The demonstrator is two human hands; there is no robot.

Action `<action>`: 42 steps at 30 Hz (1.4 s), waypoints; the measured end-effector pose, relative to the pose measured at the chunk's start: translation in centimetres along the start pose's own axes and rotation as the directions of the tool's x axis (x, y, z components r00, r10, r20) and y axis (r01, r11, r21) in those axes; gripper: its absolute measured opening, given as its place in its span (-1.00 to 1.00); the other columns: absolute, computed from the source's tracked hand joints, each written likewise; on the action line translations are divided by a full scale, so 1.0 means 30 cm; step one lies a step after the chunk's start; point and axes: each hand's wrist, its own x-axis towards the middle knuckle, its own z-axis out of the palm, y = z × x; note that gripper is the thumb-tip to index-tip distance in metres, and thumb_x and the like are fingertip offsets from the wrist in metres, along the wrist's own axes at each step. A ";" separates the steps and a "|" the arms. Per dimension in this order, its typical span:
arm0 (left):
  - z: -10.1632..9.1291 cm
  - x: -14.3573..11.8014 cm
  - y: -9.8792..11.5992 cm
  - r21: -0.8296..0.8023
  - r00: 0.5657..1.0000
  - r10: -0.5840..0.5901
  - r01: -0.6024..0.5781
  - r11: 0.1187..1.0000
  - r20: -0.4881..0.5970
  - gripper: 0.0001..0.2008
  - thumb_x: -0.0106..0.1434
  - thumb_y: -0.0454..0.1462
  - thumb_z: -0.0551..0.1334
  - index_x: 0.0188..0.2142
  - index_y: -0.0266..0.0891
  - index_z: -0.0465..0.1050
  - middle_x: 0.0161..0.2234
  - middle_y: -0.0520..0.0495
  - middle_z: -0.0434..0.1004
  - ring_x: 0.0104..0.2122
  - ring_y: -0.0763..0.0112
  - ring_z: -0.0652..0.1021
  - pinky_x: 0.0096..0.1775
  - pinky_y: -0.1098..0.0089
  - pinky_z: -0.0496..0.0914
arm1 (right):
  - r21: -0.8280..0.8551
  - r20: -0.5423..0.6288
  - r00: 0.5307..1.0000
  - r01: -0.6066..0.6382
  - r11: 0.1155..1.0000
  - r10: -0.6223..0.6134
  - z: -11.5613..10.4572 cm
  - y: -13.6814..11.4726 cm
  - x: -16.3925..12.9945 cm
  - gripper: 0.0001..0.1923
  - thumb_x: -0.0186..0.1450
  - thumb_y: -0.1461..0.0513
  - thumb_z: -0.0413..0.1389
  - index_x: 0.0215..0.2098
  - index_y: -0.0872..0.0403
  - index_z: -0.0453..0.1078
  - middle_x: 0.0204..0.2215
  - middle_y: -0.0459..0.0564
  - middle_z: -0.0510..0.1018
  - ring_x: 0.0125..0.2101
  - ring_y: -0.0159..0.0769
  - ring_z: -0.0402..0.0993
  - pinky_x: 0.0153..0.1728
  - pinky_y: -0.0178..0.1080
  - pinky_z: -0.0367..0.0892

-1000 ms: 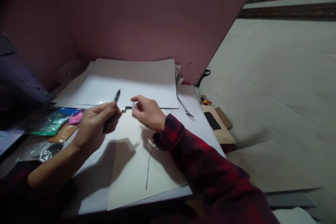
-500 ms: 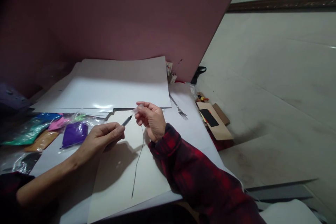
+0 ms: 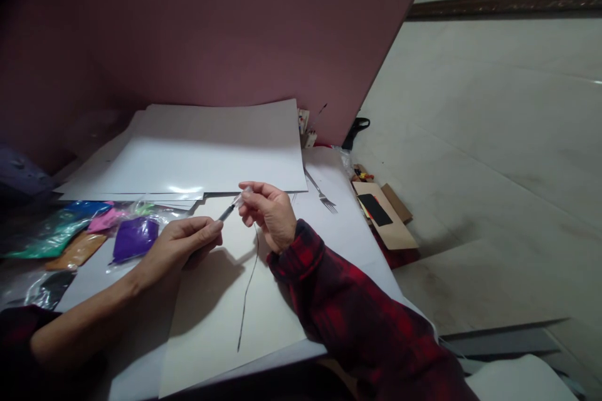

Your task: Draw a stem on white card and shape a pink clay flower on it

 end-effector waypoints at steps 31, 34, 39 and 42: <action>-0.096 0.046 0.013 0.356 0.931 0.197 -0.080 0.931 -0.307 -0.61 0.13 0.04 0.25 -0.47 -0.25 0.53 -0.64 0.09 0.26 -0.61 0.49 0.22 -0.55 0.45 0.04 | -0.174 0.081 0.982 0.183 0.968 -0.172 -0.002 0.144 0.007 -0.54 0.28 0.10 0.15 0.07 0.03 0.14 -0.30 -0.04 0.55 -0.57 -0.46 0.44 -0.70 -0.42 0.30; -0.205 0.045 0.067 0.695 0.783 0.368 0.110 0.711 -0.500 -0.62 0.17 0.03 0.20 -0.43 -0.24 0.55 -0.60 0.04 0.32 -0.55 0.41 0.30 -0.47 0.40 0.10 | -0.234 0.020 0.980 0.196 0.952 -0.197 -0.016 0.155 0.011 -0.66 0.30 0.13 0.11 -0.01 0.08 0.25 -0.36 -0.05 0.55 -0.61 -0.51 0.38 -0.74 -0.46 0.22; -0.412 0.040 0.083 0.733 0.650 0.343 0.574 0.365 -0.679 -0.53 0.24 0.06 0.06 -0.32 -0.26 0.53 -0.48 -0.04 0.35 -0.34 0.20 0.43 -0.36 0.28 0.11 | -0.277 -0.037 0.983 0.163 0.947 -0.180 -0.028 0.158 0.016 -0.82 0.29 0.17 0.07 -0.21 0.11 0.40 -0.44 -0.07 0.55 -0.68 -0.55 0.28 -0.80 -0.47 0.11; -0.472 0.038 0.061 0.687 0.576 0.376 0.630 0.363 -0.726 -0.57 0.21 0.02 0.13 -0.50 -0.32 0.39 -0.49 -0.02 0.32 -0.22 0.09 0.47 -0.34 0.20 0.11 | -0.299 -0.042 0.979 0.179 0.937 -0.201 -0.029 0.142 0.021 -0.82 0.28 0.17 0.07 -0.23 0.10 0.41 -0.47 -0.08 0.55 -0.66 -0.53 0.30 -0.76 -0.47 0.11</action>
